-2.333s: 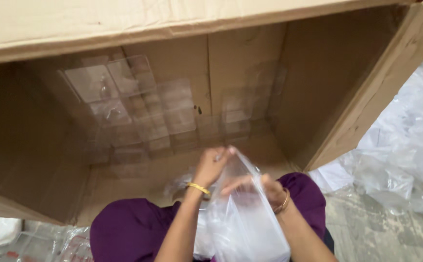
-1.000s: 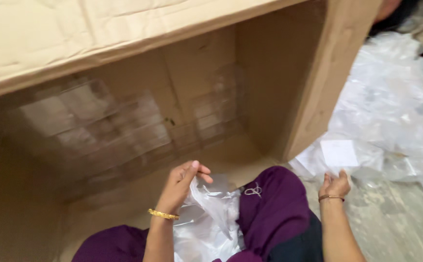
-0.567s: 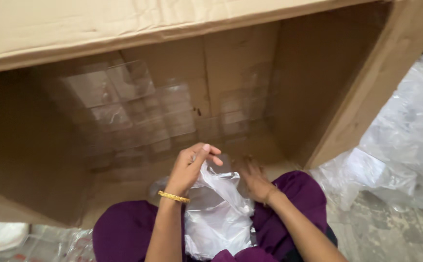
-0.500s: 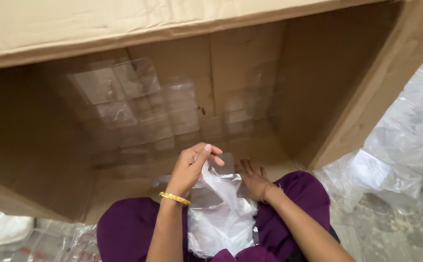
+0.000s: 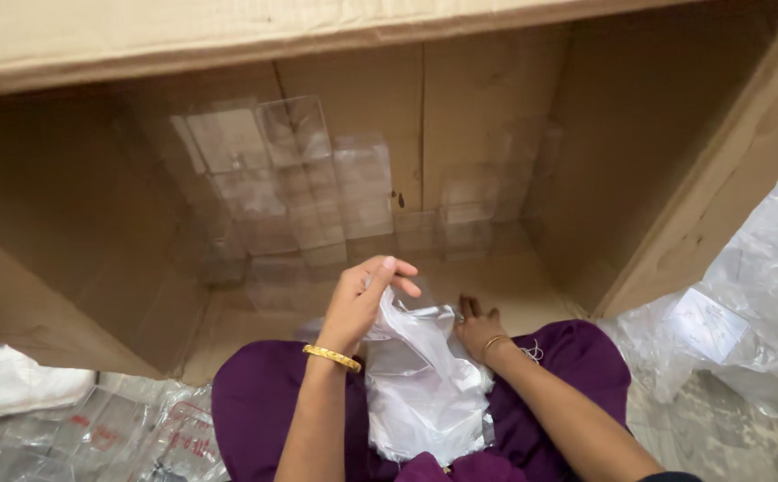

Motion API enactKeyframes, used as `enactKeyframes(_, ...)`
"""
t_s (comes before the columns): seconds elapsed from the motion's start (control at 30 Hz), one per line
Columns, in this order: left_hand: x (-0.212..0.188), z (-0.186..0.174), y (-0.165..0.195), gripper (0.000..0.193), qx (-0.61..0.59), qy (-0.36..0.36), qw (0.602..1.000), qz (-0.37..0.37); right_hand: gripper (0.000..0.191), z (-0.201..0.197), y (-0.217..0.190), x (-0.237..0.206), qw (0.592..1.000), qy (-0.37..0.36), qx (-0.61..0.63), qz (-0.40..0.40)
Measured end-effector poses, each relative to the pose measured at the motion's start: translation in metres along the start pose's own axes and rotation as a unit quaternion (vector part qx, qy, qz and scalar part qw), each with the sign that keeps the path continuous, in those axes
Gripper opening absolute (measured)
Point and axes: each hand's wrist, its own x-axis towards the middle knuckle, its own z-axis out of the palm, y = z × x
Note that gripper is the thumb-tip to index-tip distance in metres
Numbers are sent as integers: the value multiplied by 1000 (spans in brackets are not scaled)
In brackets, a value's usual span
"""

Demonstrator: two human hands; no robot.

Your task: The person sits on the floor inside a large cardboard box and unpacks clear plastic boxes from plastic bags. They pull each bagged item from a pile, open the bag by hand, remove the plastic box, and stack the boxes inside the box.

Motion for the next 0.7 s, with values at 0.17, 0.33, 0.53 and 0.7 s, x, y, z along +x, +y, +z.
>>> enactKeyframes(0.17,3,-13,-7,41,-63,31,997,-29,73,-35,2,-14,995,-44,91,-23)
enactKeyframes(0.33,17,-14,-26,43,-61,15,998,-1,69,-43,-29,-51,988,-61,128,-55)
enactKeyframes(0.53,26,-13,-40,45,-22,11,1000,-11,50,-84,29,-26,921,-220,298,-125)
enactKeyframes(0.7,49,6,-38,46,43,20,999,16,68,-173,73,-34,845,178,502,-53)
